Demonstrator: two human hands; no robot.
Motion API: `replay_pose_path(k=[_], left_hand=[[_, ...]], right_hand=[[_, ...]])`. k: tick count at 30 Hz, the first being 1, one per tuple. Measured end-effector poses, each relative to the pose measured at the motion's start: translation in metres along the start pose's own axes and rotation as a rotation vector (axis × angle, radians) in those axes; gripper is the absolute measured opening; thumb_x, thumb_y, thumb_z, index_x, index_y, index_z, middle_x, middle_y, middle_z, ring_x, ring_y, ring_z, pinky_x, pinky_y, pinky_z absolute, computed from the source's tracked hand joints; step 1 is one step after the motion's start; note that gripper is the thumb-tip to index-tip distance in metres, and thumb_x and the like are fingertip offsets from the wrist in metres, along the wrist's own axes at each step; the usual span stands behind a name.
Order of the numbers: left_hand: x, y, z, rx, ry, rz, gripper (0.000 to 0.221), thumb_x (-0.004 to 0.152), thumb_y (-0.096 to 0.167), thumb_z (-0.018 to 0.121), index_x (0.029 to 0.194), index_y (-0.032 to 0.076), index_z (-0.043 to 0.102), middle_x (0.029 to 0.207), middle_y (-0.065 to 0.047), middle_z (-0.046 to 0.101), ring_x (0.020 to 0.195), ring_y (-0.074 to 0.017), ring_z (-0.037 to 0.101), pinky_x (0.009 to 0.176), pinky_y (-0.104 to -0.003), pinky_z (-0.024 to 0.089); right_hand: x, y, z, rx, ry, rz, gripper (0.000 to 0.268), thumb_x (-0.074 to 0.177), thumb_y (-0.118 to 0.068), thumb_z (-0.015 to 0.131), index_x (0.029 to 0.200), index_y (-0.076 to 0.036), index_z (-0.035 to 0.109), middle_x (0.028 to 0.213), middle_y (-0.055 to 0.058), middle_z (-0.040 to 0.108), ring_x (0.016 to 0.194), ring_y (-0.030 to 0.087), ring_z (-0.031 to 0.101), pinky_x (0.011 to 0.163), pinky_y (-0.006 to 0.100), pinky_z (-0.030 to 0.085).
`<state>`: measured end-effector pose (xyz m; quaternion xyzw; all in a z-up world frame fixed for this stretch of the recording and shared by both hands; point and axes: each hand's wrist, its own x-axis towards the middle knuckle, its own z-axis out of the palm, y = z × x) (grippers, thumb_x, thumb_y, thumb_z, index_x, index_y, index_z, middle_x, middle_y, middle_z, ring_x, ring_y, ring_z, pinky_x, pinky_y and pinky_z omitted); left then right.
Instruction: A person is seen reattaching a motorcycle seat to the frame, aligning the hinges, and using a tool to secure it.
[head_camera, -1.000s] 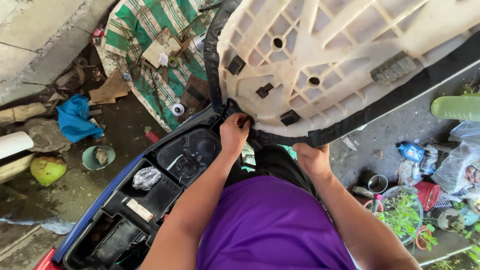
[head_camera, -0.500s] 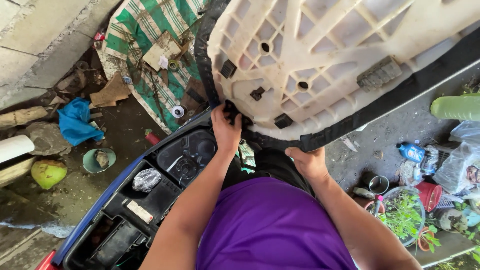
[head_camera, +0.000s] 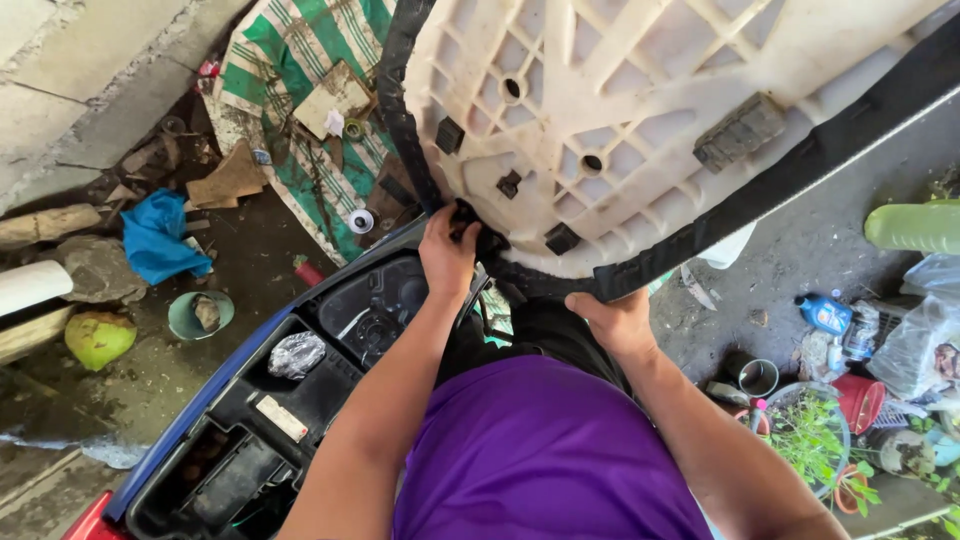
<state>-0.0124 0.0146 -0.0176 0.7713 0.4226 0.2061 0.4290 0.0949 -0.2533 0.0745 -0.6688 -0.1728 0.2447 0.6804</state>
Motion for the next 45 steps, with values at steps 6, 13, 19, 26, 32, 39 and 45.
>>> replay_pose_path(k=[6, 13, 19, 26, 32, 39, 45], left_hand=[[-0.01, 0.003, -0.01, -0.009, -0.233, -0.214, 0.032, 0.114, 0.042, 0.062, 0.116, 0.013, 0.077, 0.096, -0.007, 0.081, 0.085, -0.0358, 0.081, 0.061, -0.05, 0.061], [-0.004, 0.0, 0.006, 0.002, -0.499, -0.173, 0.043, 0.117, 0.039, 0.051, 0.09, 0.014, 0.073, 0.062, -0.002, 0.068, 0.047, -0.017, 0.063, 0.042, -0.032, 0.038], [0.0, 0.021, -0.013, -0.045, -0.565, -0.248, 0.032, 0.113, 0.034, 0.062, 0.105, 0.005, 0.075, 0.08, -0.013, 0.074, 0.071, -0.0278, 0.073, 0.058, -0.04, 0.054], [-0.003, 0.011, -0.006, -0.368, -0.533, -0.588, 0.044, 0.121, 0.034, 0.051, 0.126, -0.002, 0.075, 0.102, -0.018, 0.079, 0.095, -0.0252, 0.077, 0.078, -0.042, 0.064], [0.011, -0.004, 0.005, -0.007, -0.607, -0.312, 0.044, 0.115, 0.036, 0.056, 0.091, 0.008, 0.079, 0.074, -0.012, 0.075, 0.067, -0.0239, 0.07, 0.059, -0.042, 0.052], [0.015, -0.007, 0.0, -0.043, -0.578, -0.387, 0.041, 0.107, 0.044, 0.068, 0.112, 0.006, 0.083, 0.096, -0.017, 0.082, 0.094, -0.0372, 0.077, 0.073, -0.049, 0.059], [0.023, -0.017, 0.013, -0.014, -0.645, -0.348, 0.042, 0.11, 0.037, 0.061, 0.082, 0.011, 0.079, 0.074, -0.009, 0.077, 0.064, -0.0228, 0.066, 0.057, -0.041, 0.047]], right_hand=[[0.011, -0.024, 0.019, 0.138, 0.065, 0.019, 0.061, 0.068, 0.028, 0.08, 0.125, 0.007, 0.079, 0.109, 0.016, 0.081, 0.114, 0.025, 0.071, 0.097, 0.053, 0.065], [0.024, -0.053, 0.038, 0.248, 0.087, 0.001, 0.072, 0.064, 0.032, 0.076, 0.132, 0.009, 0.074, 0.113, 0.017, 0.079, 0.114, 0.031, 0.076, 0.099, 0.051, 0.065], [0.024, -0.046, 0.035, 0.277, 0.107, -0.006, 0.074, 0.063, 0.033, 0.075, 0.132, 0.008, 0.074, 0.113, 0.018, 0.079, 0.117, 0.034, 0.075, 0.099, 0.053, 0.066], [0.029, -0.048, 0.037, 0.299, 0.119, 0.011, 0.082, 0.059, 0.035, 0.071, 0.135, 0.005, 0.074, 0.112, 0.017, 0.079, 0.115, 0.032, 0.075, 0.096, 0.051, 0.066], [0.016, 0.016, 0.009, 0.323, 0.132, 0.026, 0.086, 0.055, 0.035, 0.07, 0.135, 0.005, 0.073, 0.109, 0.019, 0.079, 0.112, 0.037, 0.078, 0.095, 0.053, 0.065], [0.03, 0.007, 0.019, 0.364, 0.15, 0.021, 0.086, 0.052, 0.037, 0.067, 0.132, 0.006, 0.075, 0.105, 0.02, 0.078, 0.106, 0.034, 0.078, 0.085, 0.048, 0.064], [0.035, -0.004, 0.026, 0.344, 0.133, -0.006, 0.085, 0.053, 0.037, 0.069, 0.132, 0.007, 0.074, 0.111, 0.019, 0.08, 0.112, 0.035, 0.076, 0.09, 0.049, 0.063]])
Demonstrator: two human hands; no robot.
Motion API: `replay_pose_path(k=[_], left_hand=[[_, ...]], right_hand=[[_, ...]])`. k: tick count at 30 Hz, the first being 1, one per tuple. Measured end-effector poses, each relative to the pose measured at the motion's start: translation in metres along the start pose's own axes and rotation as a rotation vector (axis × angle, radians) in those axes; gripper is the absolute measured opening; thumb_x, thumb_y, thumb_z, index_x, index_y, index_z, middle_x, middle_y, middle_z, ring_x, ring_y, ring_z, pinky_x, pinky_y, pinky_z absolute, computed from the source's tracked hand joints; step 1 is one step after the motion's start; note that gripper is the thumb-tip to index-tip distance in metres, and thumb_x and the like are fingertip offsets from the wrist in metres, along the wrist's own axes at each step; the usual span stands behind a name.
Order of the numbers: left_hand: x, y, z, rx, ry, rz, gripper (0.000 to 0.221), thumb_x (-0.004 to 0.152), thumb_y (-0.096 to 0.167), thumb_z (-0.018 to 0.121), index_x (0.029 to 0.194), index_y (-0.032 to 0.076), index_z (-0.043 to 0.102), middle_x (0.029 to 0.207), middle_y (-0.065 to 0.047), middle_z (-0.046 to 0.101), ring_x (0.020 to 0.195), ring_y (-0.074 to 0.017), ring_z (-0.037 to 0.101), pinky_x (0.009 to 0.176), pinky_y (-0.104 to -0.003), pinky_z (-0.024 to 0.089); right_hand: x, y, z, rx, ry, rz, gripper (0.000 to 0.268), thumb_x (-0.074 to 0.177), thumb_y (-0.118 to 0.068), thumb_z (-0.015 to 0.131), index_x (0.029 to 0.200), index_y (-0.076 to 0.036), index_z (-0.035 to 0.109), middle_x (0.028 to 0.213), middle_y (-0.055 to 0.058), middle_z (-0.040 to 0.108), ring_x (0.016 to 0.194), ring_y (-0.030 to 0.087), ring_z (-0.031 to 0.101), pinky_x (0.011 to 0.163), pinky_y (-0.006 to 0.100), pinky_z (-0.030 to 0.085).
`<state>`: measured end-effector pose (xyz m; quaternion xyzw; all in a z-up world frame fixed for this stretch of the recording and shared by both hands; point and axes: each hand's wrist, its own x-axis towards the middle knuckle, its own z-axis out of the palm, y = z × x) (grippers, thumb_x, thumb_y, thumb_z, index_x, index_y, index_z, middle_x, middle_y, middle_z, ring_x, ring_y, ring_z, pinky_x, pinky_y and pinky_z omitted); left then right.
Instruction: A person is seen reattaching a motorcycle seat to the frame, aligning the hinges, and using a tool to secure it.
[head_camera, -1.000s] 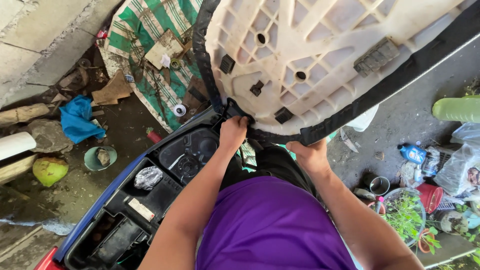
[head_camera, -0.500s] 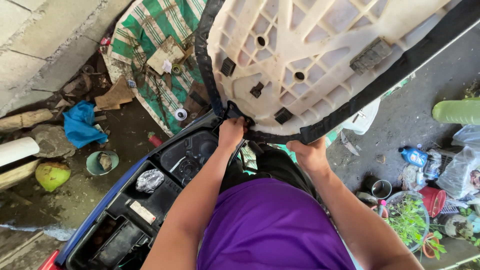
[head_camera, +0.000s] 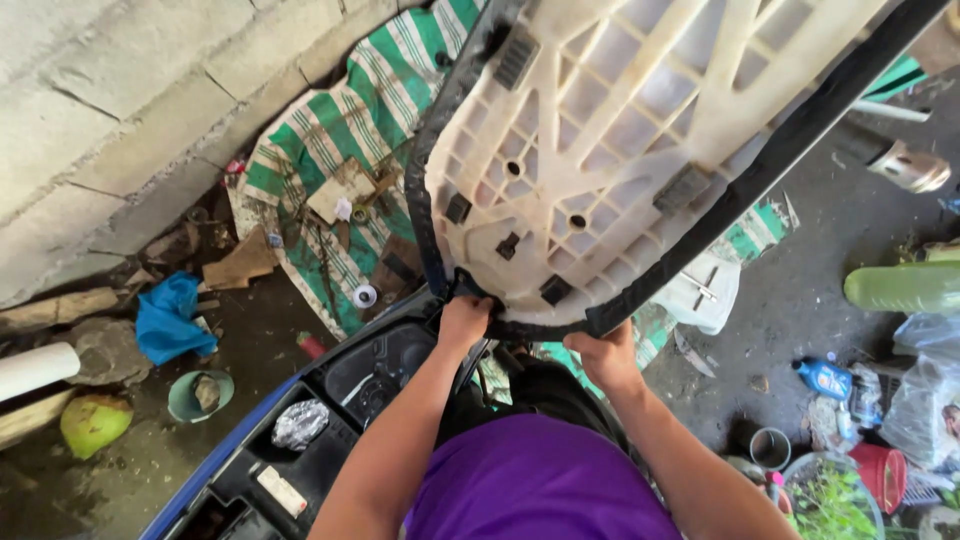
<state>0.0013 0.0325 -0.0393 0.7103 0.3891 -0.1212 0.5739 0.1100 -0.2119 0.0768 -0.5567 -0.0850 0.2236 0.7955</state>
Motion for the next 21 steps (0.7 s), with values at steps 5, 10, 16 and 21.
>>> replay_pose_path(k=[5, 10, 16, 21], left_hand=[[-0.02, 0.016, -0.011, 0.021, 0.023, -0.006, 0.036, 0.104, 0.039, 0.072, 0.105, 0.006, 0.085, 0.091, -0.019, 0.081, 0.082, -0.0344, 0.077, 0.064, -0.045, 0.056], [-0.02, 0.017, -0.011, -0.031, 0.02, -0.044, 0.042, 0.111, 0.036, 0.058, 0.079, 0.013, 0.072, 0.07, -0.009, 0.072, 0.058, -0.0165, 0.057, 0.054, -0.038, 0.04], [-0.023, 0.026, -0.015, -0.022, 0.006, -0.04, 0.033, 0.109, 0.031, 0.064, 0.098, 0.006, 0.082, 0.084, -0.015, 0.08, 0.07, -0.0251, 0.069, 0.057, -0.038, 0.048], [-0.023, 0.025, -0.016, -0.028, 0.005, -0.002, 0.037, 0.108, 0.033, 0.065, 0.09, 0.005, 0.08, 0.073, -0.013, 0.074, 0.063, -0.0245, 0.065, 0.054, -0.039, 0.044]], right_hand=[[0.0, 0.001, 0.006, 0.046, 0.01, 0.003, 0.086, 0.051, 0.039, 0.07, 0.13, 0.006, 0.074, 0.113, 0.02, 0.079, 0.114, 0.04, 0.078, 0.09, 0.053, 0.063], [0.0, 0.008, 0.0, 0.051, 0.02, 0.0, 0.085, 0.052, 0.038, 0.071, 0.13, 0.005, 0.074, 0.114, 0.018, 0.079, 0.115, 0.036, 0.077, 0.09, 0.05, 0.063], [0.004, 0.009, -0.007, 0.039, 0.013, -0.002, 0.085, 0.05, 0.038, 0.07, 0.129, 0.005, 0.076, 0.115, 0.019, 0.08, 0.115, 0.037, 0.077, 0.09, 0.052, 0.063], [0.003, 0.021, -0.018, 0.036, 0.037, 0.006, 0.085, 0.049, 0.038, 0.07, 0.128, 0.005, 0.076, 0.115, 0.018, 0.08, 0.115, 0.037, 0.077, 0.091, 0.052, 0.062]])
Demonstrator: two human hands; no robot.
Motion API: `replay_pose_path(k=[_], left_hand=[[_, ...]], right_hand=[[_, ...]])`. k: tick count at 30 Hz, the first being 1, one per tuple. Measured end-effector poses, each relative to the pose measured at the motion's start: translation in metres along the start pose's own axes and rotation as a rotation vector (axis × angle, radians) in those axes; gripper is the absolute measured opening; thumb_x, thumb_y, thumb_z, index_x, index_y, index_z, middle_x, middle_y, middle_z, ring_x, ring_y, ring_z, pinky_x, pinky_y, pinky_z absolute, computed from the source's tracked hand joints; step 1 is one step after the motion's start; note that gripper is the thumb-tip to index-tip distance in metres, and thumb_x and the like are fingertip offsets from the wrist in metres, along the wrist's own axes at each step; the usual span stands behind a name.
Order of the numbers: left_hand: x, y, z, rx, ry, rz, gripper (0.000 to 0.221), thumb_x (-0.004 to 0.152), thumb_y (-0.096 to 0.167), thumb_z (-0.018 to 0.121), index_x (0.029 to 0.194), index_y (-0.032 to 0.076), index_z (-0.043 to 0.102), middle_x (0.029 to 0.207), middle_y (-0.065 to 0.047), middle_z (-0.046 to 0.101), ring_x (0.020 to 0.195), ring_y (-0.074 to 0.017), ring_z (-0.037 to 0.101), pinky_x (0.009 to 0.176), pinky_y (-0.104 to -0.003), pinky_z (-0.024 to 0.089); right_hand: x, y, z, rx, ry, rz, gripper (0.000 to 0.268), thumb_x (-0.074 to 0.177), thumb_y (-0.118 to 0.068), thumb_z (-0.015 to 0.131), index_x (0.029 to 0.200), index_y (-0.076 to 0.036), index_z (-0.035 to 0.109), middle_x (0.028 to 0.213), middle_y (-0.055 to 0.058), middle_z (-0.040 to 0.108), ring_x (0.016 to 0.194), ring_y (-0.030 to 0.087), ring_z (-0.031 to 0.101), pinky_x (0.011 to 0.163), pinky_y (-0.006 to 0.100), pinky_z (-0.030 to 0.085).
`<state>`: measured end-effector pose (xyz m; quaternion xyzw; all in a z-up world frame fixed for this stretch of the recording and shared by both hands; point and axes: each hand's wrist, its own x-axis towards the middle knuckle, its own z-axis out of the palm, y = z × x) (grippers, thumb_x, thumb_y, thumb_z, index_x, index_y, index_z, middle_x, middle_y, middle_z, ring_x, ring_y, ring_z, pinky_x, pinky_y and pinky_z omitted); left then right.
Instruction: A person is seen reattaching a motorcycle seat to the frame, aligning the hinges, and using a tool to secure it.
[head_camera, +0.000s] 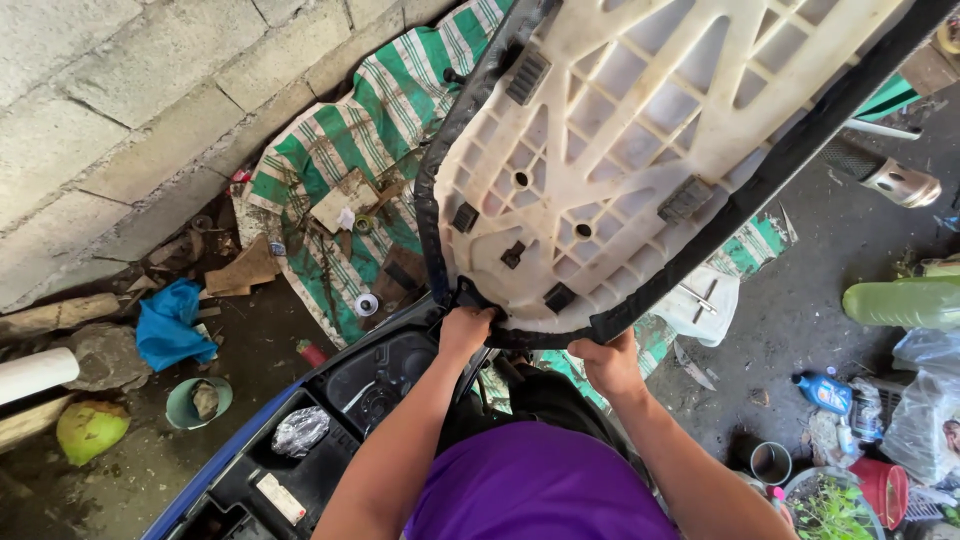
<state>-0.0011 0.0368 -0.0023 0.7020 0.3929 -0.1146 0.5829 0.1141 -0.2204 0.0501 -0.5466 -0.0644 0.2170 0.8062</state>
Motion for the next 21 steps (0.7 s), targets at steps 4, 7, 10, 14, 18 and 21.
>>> replay_pose_path(k=[4, 7, 10, 14, 18, 21], left_hand=[[0.002, 0.002, 0.002, 0.06, 0.022, 0.04, 0.039, 0.109, 0.031, 0.061, 0.077, 0.012, 0.073, 0.063, -0.007, 0.066, 0.054, -0.0146, 0.055, 0.052, -0.034, 0.039], [-0.009, 0.006, -0.002, 0.033, 0.035, 0.04, 0.03, 0.107, 0.032, 0.067, 0.094, 0.008, 0.077, 0.077, -0.013, 0.073, 0.068, -0.0228, 0.066, 0.057, -0.037, 0.048], [-0.01, 0.002, -0.001, -0.001, 0.028, 0.031, 0.034, 0.107, 0.035, 0.068, 0.105, 0.003, 0.081, 0.079, -0.015, 0.074, 0.071, -0.0259, 0.07, 0.057, -0.04, 0.049], [0.001, -0.008, 0.01, 0.043, 0.038, 0.044, 0.036, 0.11, 0.034, 0.061, 0.097, 0.006, 0.08, 0.072, -0.011, 0.07, 0.065, -0.0212, 0.067, 0.055, -0.038, 0.046], [0.002, -0.009, 0.009, 0.079, 0.049, -0.003, 0.039, 0.102, 0.041, 0.073, 0.112, 0.004, 0.083, 0.089, -0.015, 0.08, 0.081, -0.0316, 0.078, 0.058, -0.041, 0.056], [-0.013, 0.005, -0.001, 0.032, 0.047, 0.033, 0.036, 0.104, 0.035, 0.073, 0.118, 0.002, 0.081, 0.094, -0.018, 0.08, 0.09, -0.0356, 0.08, 0.065, -0.044, 0.061]], right_hand=[[0.0, -0.004, 0.007, 0.01, 0.01, 0.001, 0.084, 0.049, 0.038, 0.07, 0.126, 0.005, 0.077, 0.113, 0.019, 0.08, 0.114, 0.038, 0.078, 0.09, 0.053, 0.063], [-0.001, -0.005, 0.009, 0.011, 0.017, -0.006, 0.082, 0.049, 0.037, 0.07, 0.125, 0.006, 0.078, 0.112, 0.019, 0.08, 0.114, 0.039, 0.078, 0.09, 0.053, 0.063], [-0.001, -0.005, 0.008, 0.008, 0.012, -0.011, 0.081, 0.051, 0.036, 0.071, 0.125, 0.005, 0.078, 0.111, 0.019, 0.08, 0.114, 0.039, 0.078, 0.091, 0.053, 0.063], [0.0, -0.005, 0.006, 0.007, -0.003, -0.008, 0.079, 0.051, 0.036, 0.07, 0.123, 0.005, 0.078, 0.11, 0.019, 0.08, 0.114, 0.04, 0.078, 0.092, 0.054, 0.063], [-0.005, -0.02, 0.028, 0.036, 0.015, -0.014, 0.079, 0.05, 0.036, 0.071, 0.123, 0.007, 0.077, 0.109, 0.019, 0.08, 0.112, 0.04, 0.079, 0.089, 0.054, 0.064], [-0.002, -0.025, 0.033, 0.02, -0.001, -0.005, 0.076, 0.05, 0.037, 0.071, 0.119, 0.008, 0.079, 0.103, 0.019, 0.078, 0.105, 0.037, 0.078, 0.084, 0.051, 0.063]])
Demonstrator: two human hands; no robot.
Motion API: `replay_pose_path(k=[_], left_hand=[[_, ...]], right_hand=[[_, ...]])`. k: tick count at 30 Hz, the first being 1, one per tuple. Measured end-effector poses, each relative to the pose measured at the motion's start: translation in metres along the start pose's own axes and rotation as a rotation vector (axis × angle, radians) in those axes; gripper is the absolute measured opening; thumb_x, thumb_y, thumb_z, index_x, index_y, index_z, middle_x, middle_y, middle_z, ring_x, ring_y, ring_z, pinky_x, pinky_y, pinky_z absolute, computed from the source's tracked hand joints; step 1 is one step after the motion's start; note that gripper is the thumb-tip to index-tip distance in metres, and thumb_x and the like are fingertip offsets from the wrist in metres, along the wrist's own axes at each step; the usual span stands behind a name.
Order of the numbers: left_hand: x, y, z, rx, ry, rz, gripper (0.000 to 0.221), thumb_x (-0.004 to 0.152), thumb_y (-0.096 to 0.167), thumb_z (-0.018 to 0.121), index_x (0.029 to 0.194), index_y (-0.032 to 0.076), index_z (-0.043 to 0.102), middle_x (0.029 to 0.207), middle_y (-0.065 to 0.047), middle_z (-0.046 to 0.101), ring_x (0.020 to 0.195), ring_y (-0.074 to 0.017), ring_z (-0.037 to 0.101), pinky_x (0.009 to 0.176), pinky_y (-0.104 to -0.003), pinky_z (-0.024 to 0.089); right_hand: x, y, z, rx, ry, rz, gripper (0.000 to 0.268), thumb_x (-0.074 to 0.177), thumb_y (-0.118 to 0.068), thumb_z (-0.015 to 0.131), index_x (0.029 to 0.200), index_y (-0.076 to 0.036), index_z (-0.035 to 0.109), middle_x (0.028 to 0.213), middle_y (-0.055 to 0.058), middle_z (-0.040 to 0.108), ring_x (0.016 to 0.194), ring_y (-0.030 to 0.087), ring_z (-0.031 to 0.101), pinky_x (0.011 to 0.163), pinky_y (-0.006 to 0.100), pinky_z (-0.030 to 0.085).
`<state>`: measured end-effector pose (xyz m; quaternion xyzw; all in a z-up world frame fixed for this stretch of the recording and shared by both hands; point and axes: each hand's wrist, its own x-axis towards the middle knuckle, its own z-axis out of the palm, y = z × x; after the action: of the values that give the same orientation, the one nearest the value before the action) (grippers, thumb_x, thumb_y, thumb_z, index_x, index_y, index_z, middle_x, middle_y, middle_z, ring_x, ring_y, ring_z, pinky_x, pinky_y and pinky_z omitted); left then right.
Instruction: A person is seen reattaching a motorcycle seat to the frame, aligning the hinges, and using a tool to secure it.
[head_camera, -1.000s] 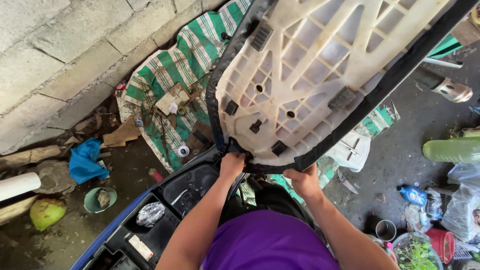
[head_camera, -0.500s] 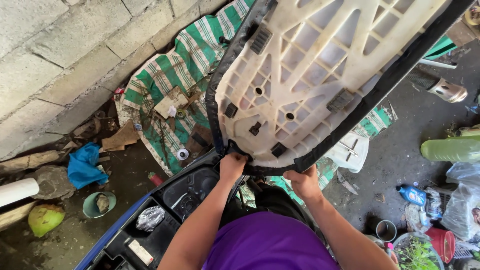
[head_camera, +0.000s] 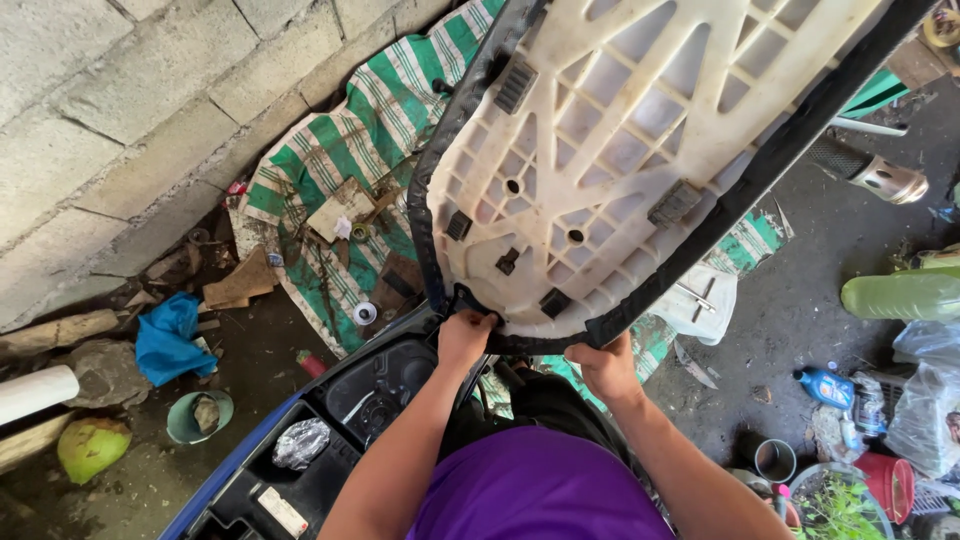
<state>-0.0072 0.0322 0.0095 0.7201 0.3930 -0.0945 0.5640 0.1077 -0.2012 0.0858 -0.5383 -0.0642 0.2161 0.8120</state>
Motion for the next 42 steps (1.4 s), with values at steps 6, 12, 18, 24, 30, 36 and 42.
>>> replay_pose_path(k=[6, 12, 18, 24, 30, 36, 42], left_hand=[[0.008, 0.0, 0.009, 0.038, 0.03, 0.03, 0.041, 0.112, 0.033, 0.057, 0.084, 0.008, 0.072, 0.062, -0.009, 0.062, 0.054, -0.0134, 0.053, 0.052, -0.031, 0.039], [0.0, 0.003, 0.001, 0.025, 0.031, 0.037, 0.04, 0.108, 0.037, 0.071, 0.122, -0.001, 0.079, 0.096, -0.022, 0.08, 0.089, -0.0372, 0.08, 0.067, -0.044, 0.059], [0.004, 0.003, 0.007, 0.172, -0.01, 0.006, 0.04, 0.113, 0.036, 0.055, 0.106, 0.005, 0.079, 0.077, -0.012, 0.074, 0.067, -0.025, 0.071, 0.059, -0.035, 0.052], [0.002, 0.0, 0.005, 0.083, 0.053, -0.023, 0.043, 0.104, 0.046, 0.073, 0.117, 0.005, 0.079, 0.091, -0.015, 0.082, 0.088, -0.0366, 0.08, 0.068, -0.045, 0.061], [0.003, -0.007, 0.009, 0.102, 0.001, 0.049, 0.038, 0.113, 0.033, 0.059, 0.119, 0.003, 0.08, 0.091, -0.017, 0.081, 0.084, -0.0369, 0.079, 0.063, -0.043, 0.057], [0.024, -0.026, 0.014, -0.001, -0.002, 0.007, 0.041, 0.109, 0.043, 0.066, 0.118, 0.005, 0.079, 0.091, -0.016, 0.08, 0.081, -0.0308, 0.078, 0.062, -0.041, 0.056], [0.021, -0.022, 0.017, 0.086, -0.014, 0.031, 0.039, 0.111, 0.036, 0.059, 0.109, 0.004, 0.081, 0.08, -0.015, 0.076, 0.065, -0.0249, 0.069, 0.054, -0.036, 0.048]], right_hand=[[0.0, -0.006, 0.006, -0.01, -0.005, -0.012, 0.073, 0.052, 0.036, 0.07, 0.118, 0.005, 0.081, 0.1, 0.017, 0.079, 0.106, 0.034, 0.078, 0.083, 0.052, 0.064], [-0.002, -0.014, 0.017, -0.037, 0.01, -0.009, 0.066, 0.054, 0.035, 0.07, 0.111, 0.005, 0.082, 0.09, 0.014, 0.076, 0.092, 0.03, 0.078, 0.072, 0.046, 0.059], [-0.004, -0.019, 0.023, -0.032, 0.038, -0.006, 0.066, 0.048, 0.036, 0.071, 0.106, 0.006, 0.081, 0.09, 0.014, 0.077, 0.089, 0.027, 0.076, 0.071, 0.043, 0.06], [-0.002, -0.026, 0.028, -0.042, 0.029, 0.007, 0.06, 0.048, 0.035, 0.071, 0.1, 0.006, 0.083, 0.086, 0.013, 0.076, 0.082, 0.025, 0.074, 0.069, 0.043, 0.057], [-0.001, -0.034, 0.038, -0.058, 0.026, -0.003, 0.06, 0.046, 0.034, 0.072, 0.098, 0.005, 0.083, 0.082, 0.013, 0.074, 0.079, 0.025, 0.071, 0.067, 0.044, 0.057], [0.003, -0.032, 0.036, -0.049, 0.01, -0.021, 0.058, 0.045, 0.036, 0.07, 0.093, 0.006, 0.081, 0.077, 0.012, 0.068, 0.071, 0.024, 0.067, 0.062, 0.042, 0.054], [0.004, -0.023, 0.027, -0.033, -0.001, -0.018, 0.053, 0.046, 0.036, 0.071, 0.09, 0.006, 0.08, 0.074, 0.011, 0.066, 0.067, 0.021, 0.064, 0.057, 0.04, 0.052]])
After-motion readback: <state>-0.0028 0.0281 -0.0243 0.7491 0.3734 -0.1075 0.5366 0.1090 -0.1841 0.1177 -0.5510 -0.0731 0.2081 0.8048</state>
